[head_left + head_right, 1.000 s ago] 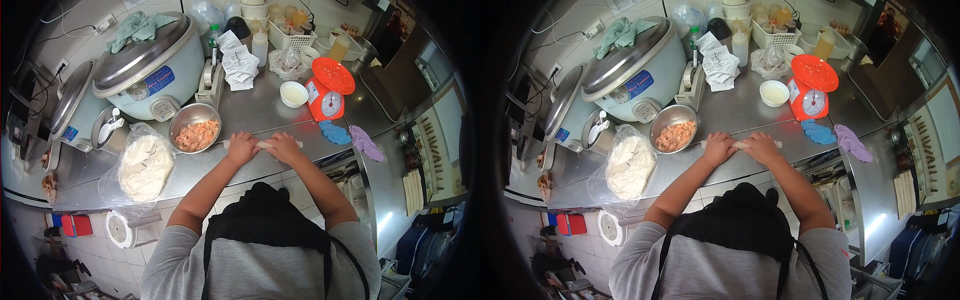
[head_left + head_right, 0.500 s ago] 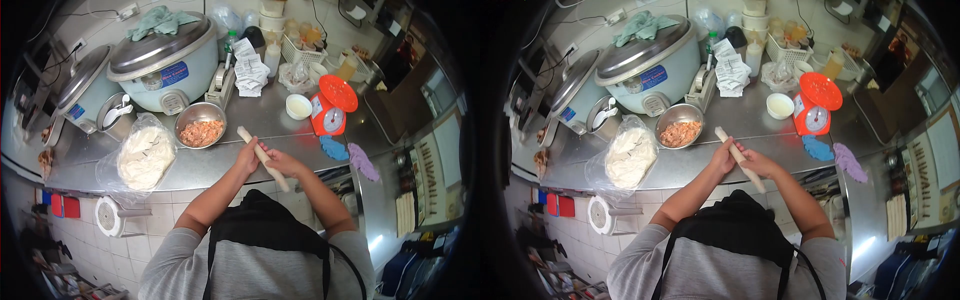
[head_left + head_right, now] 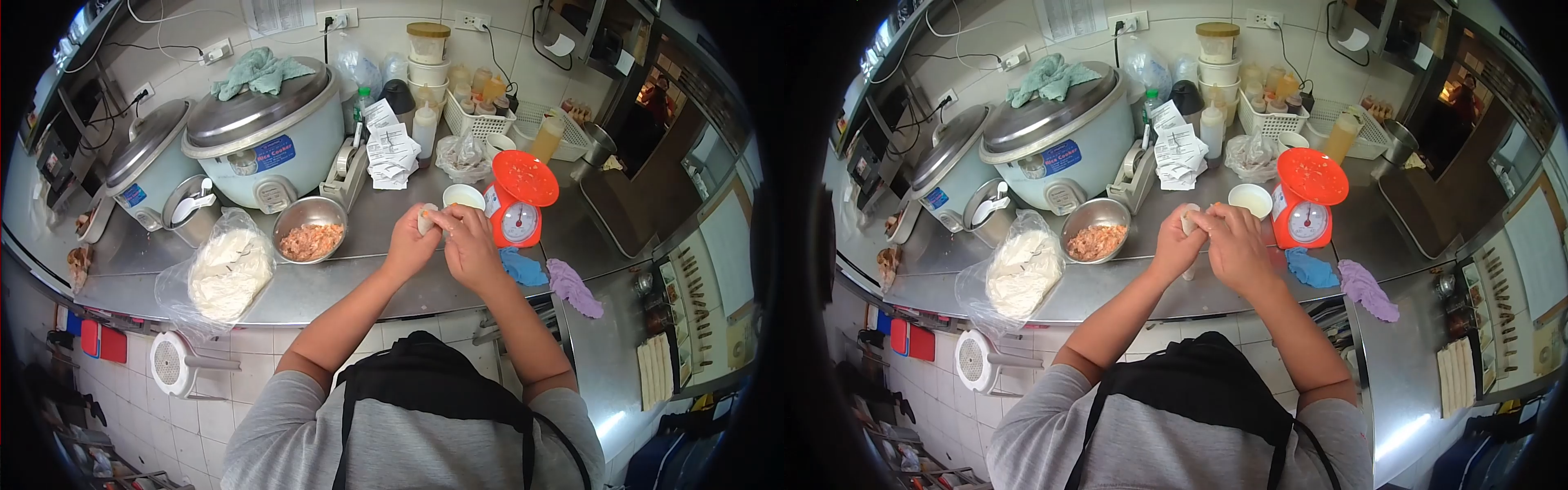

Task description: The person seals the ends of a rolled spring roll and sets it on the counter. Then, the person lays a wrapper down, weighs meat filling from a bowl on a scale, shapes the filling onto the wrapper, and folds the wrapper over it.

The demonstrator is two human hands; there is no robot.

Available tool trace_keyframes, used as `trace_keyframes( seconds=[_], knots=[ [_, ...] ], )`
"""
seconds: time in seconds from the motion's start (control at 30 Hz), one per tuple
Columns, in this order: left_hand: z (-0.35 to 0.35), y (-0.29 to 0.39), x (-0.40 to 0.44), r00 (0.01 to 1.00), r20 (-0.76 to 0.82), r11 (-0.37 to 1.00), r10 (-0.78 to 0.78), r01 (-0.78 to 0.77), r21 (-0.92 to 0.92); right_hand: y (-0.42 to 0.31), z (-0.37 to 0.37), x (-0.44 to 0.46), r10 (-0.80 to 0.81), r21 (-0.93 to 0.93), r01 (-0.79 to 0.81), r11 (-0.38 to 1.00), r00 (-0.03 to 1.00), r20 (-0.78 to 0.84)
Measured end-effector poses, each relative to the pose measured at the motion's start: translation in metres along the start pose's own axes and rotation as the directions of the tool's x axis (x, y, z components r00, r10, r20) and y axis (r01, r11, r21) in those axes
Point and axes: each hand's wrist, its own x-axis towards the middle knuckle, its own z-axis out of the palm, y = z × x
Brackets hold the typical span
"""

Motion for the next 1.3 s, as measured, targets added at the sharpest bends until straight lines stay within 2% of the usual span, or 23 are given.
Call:
trace_keyframes(
  seconds=[0.2,0.23,0.33,0.4,0.43,0.5,0.6,0.63,0.73,0.8,0.9,1.0,1.1,1.2,1.23,1.3],
  knots=[
    [0.0,0.005,-0.005,0.978,0.207,0.996,0.002,-0.021,0.086,0.013,-0.003,0.001,-0.109,0.078,0.109,0.991,0.994,0.004],
    [-0.002,0.005,-0.005,0.967,0.254,0.995,-0.003,-0.022,0.096,0.015,-0.006,0.004,-0.073,0.151,0.067,0.986,0.997,0.031],
    [-0.013,0.016,-0.005,0.892,0.42,0.976,-0.168,0.09,0.2,0.011,-0.018,0.016,0.055,0.31,-0.098,0.946,0.988,0.144],
    [-0.013,0.024,-0.006,0.895,0.432,0.982,-0.109,0.028,0.189,0.005,-0.025,0.022,0.167,0.338,-0.25,0.907,0.952,0.255],
    [-0.015,0.026,-0.006,0.895,0.439,0.983,-0.08,-0.002,0.183,0.005,-0.024,0.022,0.165,0.301,-0.246,0.921,0.949,0.27],
    [-0.017,0.025,-0.007,0.919,0.39,0.953,-0.063,-0.061,0.298,0.005,-0.022,0.022,0.163,0.224,-0.235,0.946,0.941,0.297],
    [-0.018,0.032,-0.01,0.96,0.275,0.886,-0.052,-0.083,0.456,-0.001,-0.009,0.017,0.065,0.124,-0.079,0.989,0.991,0.116],
    [-0.018,0.034,-0.011,0.972,0.228,0.86,-0.047,-0.077,0.505,-0.002,-0.005,0.015,0.054,0.15,-0.064,0.987,0.996,0.072],
    [-0.019,0.031,-0.014,0.984,0.106,0.791,0.14,-0.176,0.586,-0.01,0.005,0.012,0.056,0.233,-0.048,0.971,0.998,-0.028],
    [-0.022,0.029,-0.013,0.977,0.101,0.753,0.186,-0.208,0.624,-0.017,0.009,0.012,0.105,0.304,-0.084,0.949,0.993,-0.054],
    [-0.028,0.027,-0.012,0.961,0.136,0.692,0.241,-0.269,0.67,-0.013,0.023,0.008,0.312,0.474,-0.304,0.827,0.948,0.064],
    [-0.037,0.022,-0.01,0.955,0.194,0.663,0.226,-0.297,0.687,-0.007,0.04,0.004,0.509,0.654,-0.534,0.536,0.822,0.254],
    [-0.044,0.022,-0.009,0.951,0.248,0.706,0.183,-0.303,0.64,-0.009,0.043,0.007,0.496,0.695,-0.48,0.535,0.845,0.2],
    [-0.046,0.024,-0.007,0.944,0.286,0.806,0.165,-0.296,0.512,-0.01,0.027,0.018,0.323,0.543,-0.42,0.728,0.908,0.269],
    [-0.047,0.025,-0.006,0.94,0.297,0.84,0.165,-0.292,0.457,-0.008,0.024,0.021,0.248,0.499,-0.347,0.794,0.934,0.255],
    [-0.051,0.028,-0.005,0.932,0.362,0.871,0.027,-0.2,0.45,-0.002,0.018,0.025,0.09,0.402,-0.184,0.897,0.966,0.242]
  ],
)
